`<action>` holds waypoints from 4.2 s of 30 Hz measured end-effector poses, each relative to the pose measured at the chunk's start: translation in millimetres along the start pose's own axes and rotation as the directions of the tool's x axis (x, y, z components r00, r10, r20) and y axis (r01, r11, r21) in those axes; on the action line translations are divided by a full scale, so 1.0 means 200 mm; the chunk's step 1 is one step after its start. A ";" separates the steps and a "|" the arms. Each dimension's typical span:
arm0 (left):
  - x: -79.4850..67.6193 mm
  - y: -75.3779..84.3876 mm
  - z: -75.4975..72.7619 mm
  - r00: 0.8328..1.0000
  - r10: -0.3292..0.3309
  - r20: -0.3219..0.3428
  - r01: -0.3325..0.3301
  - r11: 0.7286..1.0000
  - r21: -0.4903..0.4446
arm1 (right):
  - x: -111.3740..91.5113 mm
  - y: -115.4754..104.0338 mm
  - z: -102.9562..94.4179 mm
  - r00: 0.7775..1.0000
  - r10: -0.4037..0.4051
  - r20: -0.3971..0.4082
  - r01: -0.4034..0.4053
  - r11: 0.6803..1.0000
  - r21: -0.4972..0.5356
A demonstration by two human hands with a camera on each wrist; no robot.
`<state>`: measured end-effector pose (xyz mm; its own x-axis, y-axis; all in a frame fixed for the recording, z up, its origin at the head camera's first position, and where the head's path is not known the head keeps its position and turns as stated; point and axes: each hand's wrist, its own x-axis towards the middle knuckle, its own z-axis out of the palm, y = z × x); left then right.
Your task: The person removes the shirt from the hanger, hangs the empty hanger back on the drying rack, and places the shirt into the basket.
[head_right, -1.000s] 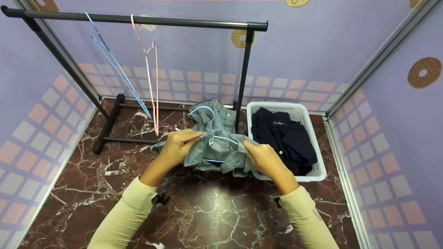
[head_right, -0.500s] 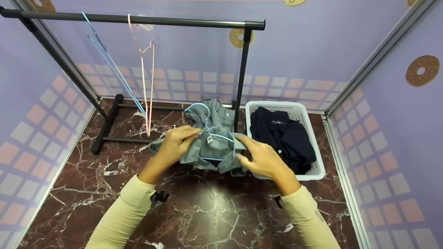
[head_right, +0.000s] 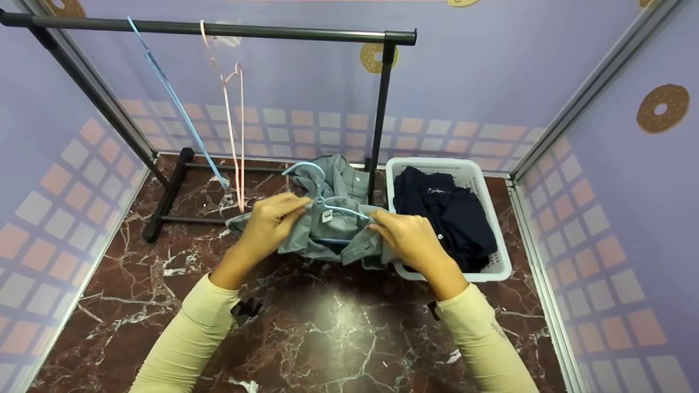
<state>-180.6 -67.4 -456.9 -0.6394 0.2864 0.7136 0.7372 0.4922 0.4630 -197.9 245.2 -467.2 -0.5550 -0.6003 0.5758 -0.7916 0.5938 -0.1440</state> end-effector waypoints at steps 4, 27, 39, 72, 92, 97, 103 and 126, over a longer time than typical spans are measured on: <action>0.01 0.00 -0.04 1.000 0.011 -0.022 -0.011 1.000 0.018 | -0.02 0.03 0.01 0.999 -0.004 -0.038 0.005 0.999 0.032; 0.03 -0.02 -0.18 0.996 -0.019 -0.091 0.022 0.999 0.033 | -0.10 0.06 -0.04 0.983 0.181 -0.018 -0.172 0.958 0.230; 0.04 -0.01 -0.16 0.995 -0.002 -0.100 0.004 1.000 0.021 | 0.04 -0.11 -0.01 0.989 0.080 -0.121 -0.083 0.996 -0.014; 0.06 -0.14 -0.31 0.978 -0.080 -0.193 0.058 0.991 -0.117 | -0.15 0.07 0.11 0.946 0.317 0.063 -0.207 0.444 0.872; 0.10 -0.10 -0.34 0.984 -0.046 -0.175 0.052 0.998 0.025 | -0.12 -0.03 0.12 0.933 0.358 -0.041 -0.171 0.539 0.825; 0.09 -0.10 -0.33 0.975 -0.051 -0.217 0.050 0.999 -0.009 | -0.08 0.00 0.13 0.930 0.338 -0.146 -0.180 0.764 0.620; 0.08 -0.12 -0.31 0.953 -0.071 -0.296 0.063 0.997 -0.036 | -0.08 -0.02 0.15 0.893 0.425 -0.147 -0.244 0.732 0.636; 0.15 -0.07 -0.27 0.961 -0.021 -0.277 0.005 0.998 -0.058 | -0.12 -0.09 0.37 0.874 0.486 0.023 -0.290 0.482 0.827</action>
<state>-198.6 -111.0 -413.9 -0.5689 0.0371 0.8216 0.7454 0.4455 0.4960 -189.0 209.4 -537.5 -0.8755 -0.2483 0.4144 -0.4318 0.0173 -0.9018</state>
